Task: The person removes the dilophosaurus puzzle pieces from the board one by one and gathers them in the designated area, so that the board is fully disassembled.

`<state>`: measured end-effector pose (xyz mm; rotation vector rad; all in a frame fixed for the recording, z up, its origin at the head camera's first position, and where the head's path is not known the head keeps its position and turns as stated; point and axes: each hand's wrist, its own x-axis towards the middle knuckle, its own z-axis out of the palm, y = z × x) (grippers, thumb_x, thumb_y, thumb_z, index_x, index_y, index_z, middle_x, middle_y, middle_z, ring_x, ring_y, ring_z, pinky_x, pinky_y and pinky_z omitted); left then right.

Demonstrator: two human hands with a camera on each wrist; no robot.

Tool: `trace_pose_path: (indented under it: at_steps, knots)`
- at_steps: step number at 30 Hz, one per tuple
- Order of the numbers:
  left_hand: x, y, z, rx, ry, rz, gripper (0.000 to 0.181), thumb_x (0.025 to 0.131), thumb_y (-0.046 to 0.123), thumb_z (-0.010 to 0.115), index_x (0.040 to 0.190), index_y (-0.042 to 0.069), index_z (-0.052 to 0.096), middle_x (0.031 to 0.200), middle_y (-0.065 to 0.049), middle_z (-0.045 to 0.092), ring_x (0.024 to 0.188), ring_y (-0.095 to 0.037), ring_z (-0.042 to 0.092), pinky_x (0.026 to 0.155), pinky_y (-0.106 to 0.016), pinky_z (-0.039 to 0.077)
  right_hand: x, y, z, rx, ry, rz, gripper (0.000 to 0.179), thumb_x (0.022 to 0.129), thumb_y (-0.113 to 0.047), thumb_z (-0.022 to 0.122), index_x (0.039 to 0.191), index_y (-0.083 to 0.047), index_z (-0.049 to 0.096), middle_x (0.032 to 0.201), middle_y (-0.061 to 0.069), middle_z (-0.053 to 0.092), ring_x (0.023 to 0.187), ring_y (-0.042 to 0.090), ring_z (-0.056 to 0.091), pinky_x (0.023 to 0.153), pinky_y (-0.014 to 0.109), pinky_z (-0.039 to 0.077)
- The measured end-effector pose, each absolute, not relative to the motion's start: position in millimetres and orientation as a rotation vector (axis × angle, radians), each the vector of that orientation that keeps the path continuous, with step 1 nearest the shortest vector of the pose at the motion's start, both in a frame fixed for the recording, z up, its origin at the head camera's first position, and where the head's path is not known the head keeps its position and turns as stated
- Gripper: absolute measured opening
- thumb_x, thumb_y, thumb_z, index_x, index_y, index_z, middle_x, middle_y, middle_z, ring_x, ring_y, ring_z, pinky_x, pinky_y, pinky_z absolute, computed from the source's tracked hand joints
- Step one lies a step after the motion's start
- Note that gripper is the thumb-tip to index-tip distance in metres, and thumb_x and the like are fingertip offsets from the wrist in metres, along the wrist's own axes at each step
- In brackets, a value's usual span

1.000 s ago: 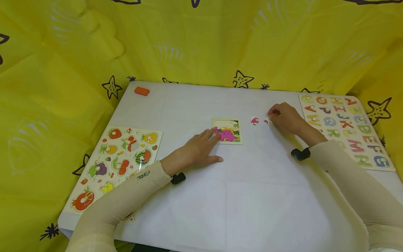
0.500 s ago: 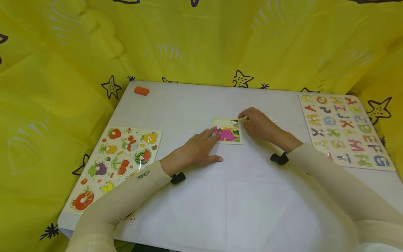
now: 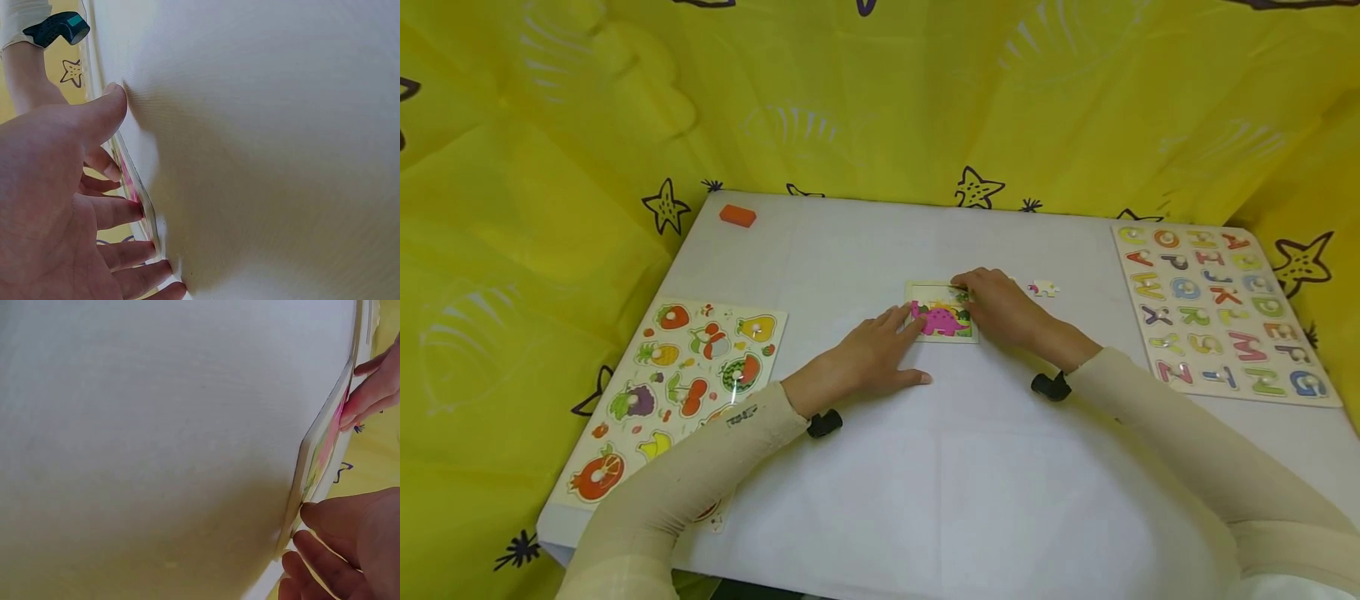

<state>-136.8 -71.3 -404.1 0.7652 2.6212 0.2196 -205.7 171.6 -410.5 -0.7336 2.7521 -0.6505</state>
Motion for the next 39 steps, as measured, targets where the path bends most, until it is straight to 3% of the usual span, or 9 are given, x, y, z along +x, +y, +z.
trace_pose_path:
  at_steps: [11, 24, 39]
  knots:
    - [-136.8, -71.1, -406.5, 0.774, 2.626, 0.208, 0.095, 0.100, 0.068, 0.058, 0.170, 0.016, 0.021, 0.177, -0.014, 0.013, 0.162, -0.036, 0.021, 0.128, -0.052, 0.030, -196.2, 169.9, -407.8, -0.786, 2.819, -0.556, 0.044, 0.106, -0.005, 0.060, 0.149, 0.002, 0.056, 0.145, 0.022, 0.063, 0.133, 0.041, 0.057, 0.117, 0.056, 0.044]
    - [-137.4, -69.9, -406.3, 0.778, 2.629, 0.178, 0.096, 0.100, 0.069, 0.056, 0.170, 0.015, 0.020, 0.177, -0.014, 0.012, 0.162, -0.036, 0.021, 0.127, -0.052, 0.030, -201.2, 172.6, -405.9, -0.844, 2.737, -0.566, 0.043, 0.107, -0.003, 0.057, 0.149, -0.001, 0.050, 0.145, 0.024, 0.050, 0.131, 0.043, 0.046, 0.105, 0.060, 0.041]
    - [-136.3, -69.2, -403.5, 0.762, 2.623, 0.166, 0.095, 0.100, 0.068, 0.057, 0.170, 0.015, 0.021, 0.177, -0.014, 0.012, 0.162, -0.036, 0.021, 0.128, -0.052, 0.030, -202.8, 174.4, -410.5, -0.881, 2.731, -0.621, 0.044, 0.106, -0.001, 0.057, 0.149, 0.003, 0.051, 0.143, 0.027, 0.047, 0.128, 0.044, 0.044, 0.102, 0.058, 0.039]
